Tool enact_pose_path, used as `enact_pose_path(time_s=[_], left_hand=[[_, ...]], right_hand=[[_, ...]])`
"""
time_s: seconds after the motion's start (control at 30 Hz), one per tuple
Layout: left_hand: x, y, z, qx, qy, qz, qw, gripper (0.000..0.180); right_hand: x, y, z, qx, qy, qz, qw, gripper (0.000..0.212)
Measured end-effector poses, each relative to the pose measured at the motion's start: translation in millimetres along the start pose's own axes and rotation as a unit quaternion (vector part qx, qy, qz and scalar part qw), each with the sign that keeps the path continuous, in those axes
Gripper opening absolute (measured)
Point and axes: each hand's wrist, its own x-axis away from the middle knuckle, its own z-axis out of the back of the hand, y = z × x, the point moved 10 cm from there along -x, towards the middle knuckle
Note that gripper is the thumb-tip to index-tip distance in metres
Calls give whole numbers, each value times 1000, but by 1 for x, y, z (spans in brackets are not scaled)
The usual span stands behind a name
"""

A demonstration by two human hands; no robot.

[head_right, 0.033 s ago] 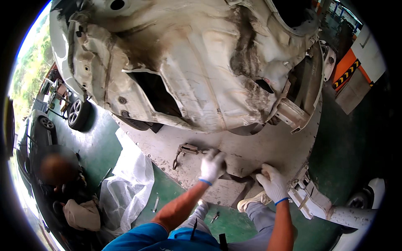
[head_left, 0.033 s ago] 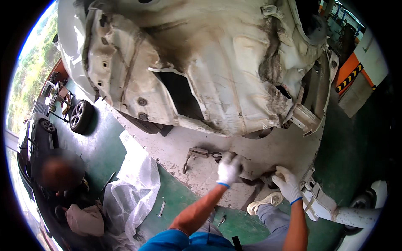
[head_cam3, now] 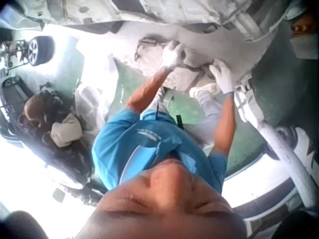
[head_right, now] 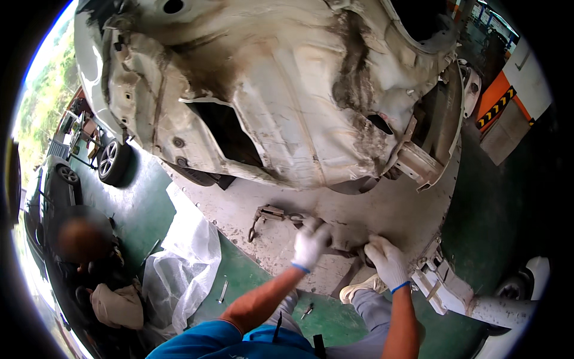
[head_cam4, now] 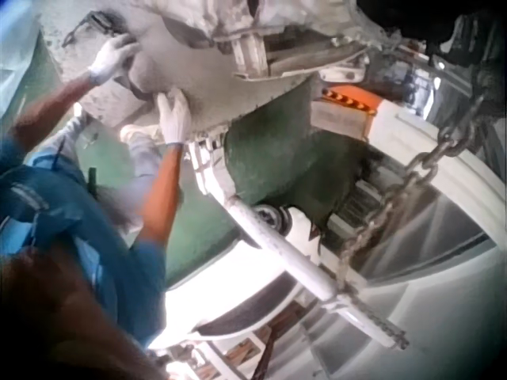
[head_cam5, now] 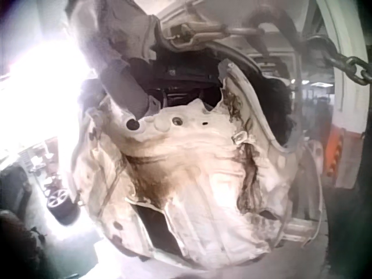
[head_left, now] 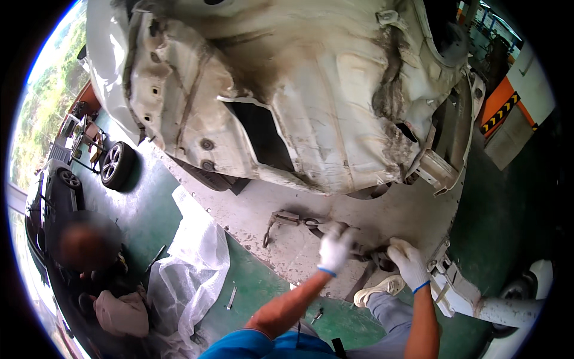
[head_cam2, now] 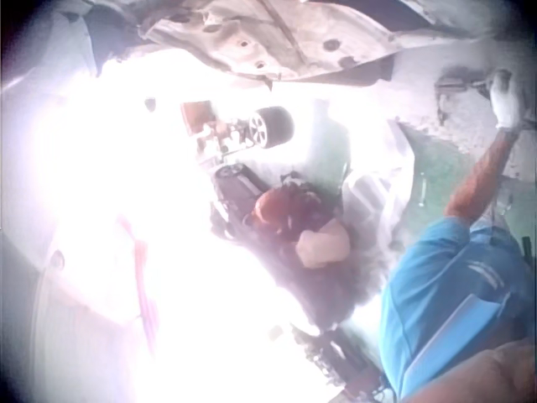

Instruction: The person secures a metal strap to a chain attached to the front of a damaged white car. They wrap the strap around the chain and adjust it to ensure it is properly fastened.

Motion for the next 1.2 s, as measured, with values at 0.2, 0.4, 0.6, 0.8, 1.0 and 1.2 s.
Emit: enact_pose_path(time_s=[0.2, 0.4, 0.6, 0.8, 1.0, 1.2], left_hand=[[154, 121, -92, -117, -235, -212, 941, 20], [179, 143, -72, -38, -334, -277, 900, 40], [93, 18, -15, -62, -251, -102, 960, 53], [74, -51, -10, -328, -288, -105, 894, 43], [115, 174, 45, 64, -145, -159, 974, 40], [205, 320, 32, 71, -34, -613, 786, 14]], right_hand=[[33, -58, -53, -461, -239, -132, 844, 51], [67, -159, 36, -276, -33, -6, 961, 48], [131, -218, 131, -311, 52, 121, 941, 55], [155, -258, 162, -249, 157, 200, 935, 60], [116, -233, 176, -116, 134, 144, 974, 46], [83, -191, 122, -71, 127, 66, 987, 41]])
